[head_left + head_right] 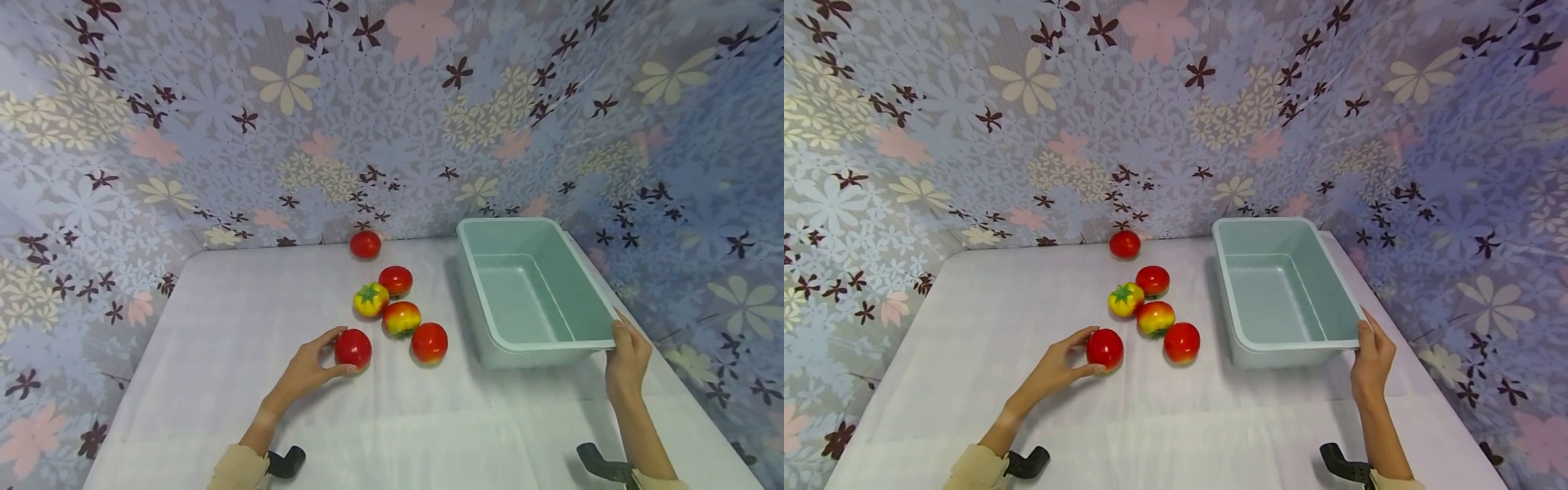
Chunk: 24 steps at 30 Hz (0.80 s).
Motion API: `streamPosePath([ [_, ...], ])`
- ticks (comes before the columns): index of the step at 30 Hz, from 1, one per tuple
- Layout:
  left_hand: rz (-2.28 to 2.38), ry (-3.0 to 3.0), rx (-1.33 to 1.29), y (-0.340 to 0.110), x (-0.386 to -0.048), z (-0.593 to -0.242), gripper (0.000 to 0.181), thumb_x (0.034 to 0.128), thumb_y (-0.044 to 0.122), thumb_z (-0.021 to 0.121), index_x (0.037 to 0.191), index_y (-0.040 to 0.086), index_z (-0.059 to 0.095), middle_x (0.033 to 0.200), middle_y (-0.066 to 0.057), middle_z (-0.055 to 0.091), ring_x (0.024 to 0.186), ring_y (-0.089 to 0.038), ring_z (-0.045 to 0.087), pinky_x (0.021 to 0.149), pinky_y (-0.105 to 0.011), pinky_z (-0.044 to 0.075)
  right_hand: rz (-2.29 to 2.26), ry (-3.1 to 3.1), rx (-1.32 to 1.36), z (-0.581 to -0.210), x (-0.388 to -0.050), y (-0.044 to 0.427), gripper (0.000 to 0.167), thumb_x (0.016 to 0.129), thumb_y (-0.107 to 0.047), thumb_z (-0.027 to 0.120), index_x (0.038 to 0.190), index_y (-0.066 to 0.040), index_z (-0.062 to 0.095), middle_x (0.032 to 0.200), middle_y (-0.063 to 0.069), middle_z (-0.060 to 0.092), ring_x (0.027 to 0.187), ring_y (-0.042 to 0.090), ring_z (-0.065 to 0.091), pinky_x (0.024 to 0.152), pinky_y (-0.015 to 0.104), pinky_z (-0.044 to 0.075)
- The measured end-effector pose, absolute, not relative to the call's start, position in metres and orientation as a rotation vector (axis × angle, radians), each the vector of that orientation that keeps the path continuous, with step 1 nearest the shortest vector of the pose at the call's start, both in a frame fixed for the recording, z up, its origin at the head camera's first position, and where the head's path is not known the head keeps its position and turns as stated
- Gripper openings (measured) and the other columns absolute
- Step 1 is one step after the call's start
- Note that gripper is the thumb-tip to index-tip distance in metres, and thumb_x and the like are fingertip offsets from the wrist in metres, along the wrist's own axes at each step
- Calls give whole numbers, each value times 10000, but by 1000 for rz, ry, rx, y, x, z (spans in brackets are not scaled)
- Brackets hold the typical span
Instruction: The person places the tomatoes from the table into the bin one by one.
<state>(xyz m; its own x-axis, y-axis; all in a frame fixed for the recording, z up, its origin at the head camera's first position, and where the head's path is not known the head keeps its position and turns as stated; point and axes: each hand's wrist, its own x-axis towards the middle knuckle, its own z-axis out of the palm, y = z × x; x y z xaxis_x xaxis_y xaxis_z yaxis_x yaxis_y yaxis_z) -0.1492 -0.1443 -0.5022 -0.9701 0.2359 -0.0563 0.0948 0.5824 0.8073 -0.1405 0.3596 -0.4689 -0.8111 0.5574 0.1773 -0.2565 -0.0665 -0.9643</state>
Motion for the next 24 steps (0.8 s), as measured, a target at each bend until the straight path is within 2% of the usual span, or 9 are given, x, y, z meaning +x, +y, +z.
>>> streamPosePath([
  [3,1319,2691,269,-141,-149,-503,758,766,347,831,1427,173,505,1368,-100,590,1256,-322,544,1036,-547,454,1931,-1640,-336,-469,-141,360,427,998,-115,466,1352,125,476,1277,8,643,1132,78,615,909,131,503],
  [11,1315,2725,281,-138,-148,-502,687,765,251,840,1379,162,544,1288,-75,633,1166,-279,585,999,-488,500,1940,-1657,-299,-470,-140,363,443,996,-113,473,1364,133,454,1277,19,647,1075,40,641,846,106,518],
  [18,1411,2678,347,-140,-149,-506,669,758,188,844,1359,145,554,1280,-60,631,1170,-254,579,997,-455,509,1950,-1589,-250,-473,-140,363,401,985,-68,469,1325,143,493,1136,-29,695,1013,60,666,820,120,534],
  [24,1470,2679,349,-143,-150,-507,678,751,178,847,1364,155,557,1328,-90,612,1117,-300,620,951,-470,537,1939,-1523,-208,-474,-145,363,315,951,-32,471,1204,38,646,1060,-13,730,930,96,698,746,138,557],
])
